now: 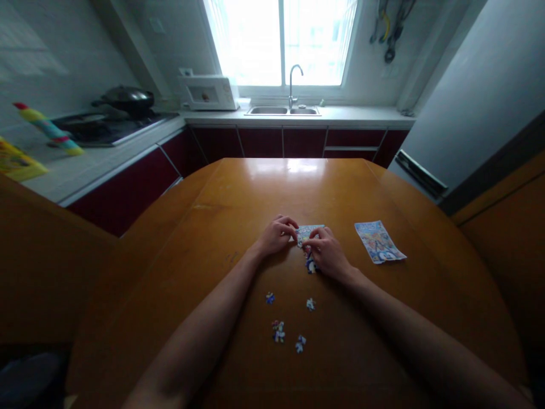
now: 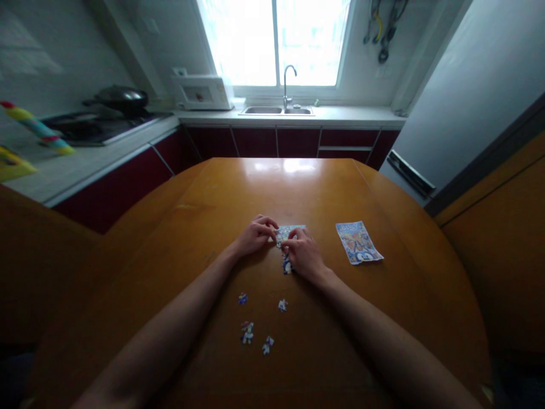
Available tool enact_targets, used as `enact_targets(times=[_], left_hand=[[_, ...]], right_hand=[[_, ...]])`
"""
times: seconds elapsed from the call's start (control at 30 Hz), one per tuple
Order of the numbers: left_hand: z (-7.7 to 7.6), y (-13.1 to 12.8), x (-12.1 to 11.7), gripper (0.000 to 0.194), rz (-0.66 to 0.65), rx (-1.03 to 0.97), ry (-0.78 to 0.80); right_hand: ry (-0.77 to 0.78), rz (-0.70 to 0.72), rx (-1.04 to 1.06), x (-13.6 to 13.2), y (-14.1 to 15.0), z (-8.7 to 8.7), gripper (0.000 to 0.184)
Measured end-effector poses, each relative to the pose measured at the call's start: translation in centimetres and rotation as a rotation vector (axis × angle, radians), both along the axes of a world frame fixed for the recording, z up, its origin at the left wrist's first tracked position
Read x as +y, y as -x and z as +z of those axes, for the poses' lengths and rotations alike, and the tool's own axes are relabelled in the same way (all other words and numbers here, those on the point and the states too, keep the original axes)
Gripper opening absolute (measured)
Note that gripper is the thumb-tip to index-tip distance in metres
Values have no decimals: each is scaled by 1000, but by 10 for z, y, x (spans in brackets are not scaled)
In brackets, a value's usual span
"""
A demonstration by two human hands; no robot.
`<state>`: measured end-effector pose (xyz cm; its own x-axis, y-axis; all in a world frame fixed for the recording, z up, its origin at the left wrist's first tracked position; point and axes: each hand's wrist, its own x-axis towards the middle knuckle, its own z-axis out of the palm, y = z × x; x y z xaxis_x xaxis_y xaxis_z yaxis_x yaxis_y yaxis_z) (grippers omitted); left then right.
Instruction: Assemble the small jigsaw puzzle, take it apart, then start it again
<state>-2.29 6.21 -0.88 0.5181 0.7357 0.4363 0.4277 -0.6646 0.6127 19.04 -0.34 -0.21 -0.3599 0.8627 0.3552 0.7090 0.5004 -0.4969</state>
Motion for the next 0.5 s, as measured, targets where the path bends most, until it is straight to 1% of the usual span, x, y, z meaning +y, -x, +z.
enact_targets(times=[0.23, 0.37, 0.5], left_hand=[[-2, 2, 0, 36, -36, 26, -12], [-4, 2, 1, 36, -32, 54, -9], [-2, 2, 0, 36, -33, 58, -16]], right_hand=[[-21, 52, -10, 2, -2, -2, 25], [-21, 55, 12, 4, -4, -3, 29], [-18, 61, -11, 6, -5, -5, 28]])
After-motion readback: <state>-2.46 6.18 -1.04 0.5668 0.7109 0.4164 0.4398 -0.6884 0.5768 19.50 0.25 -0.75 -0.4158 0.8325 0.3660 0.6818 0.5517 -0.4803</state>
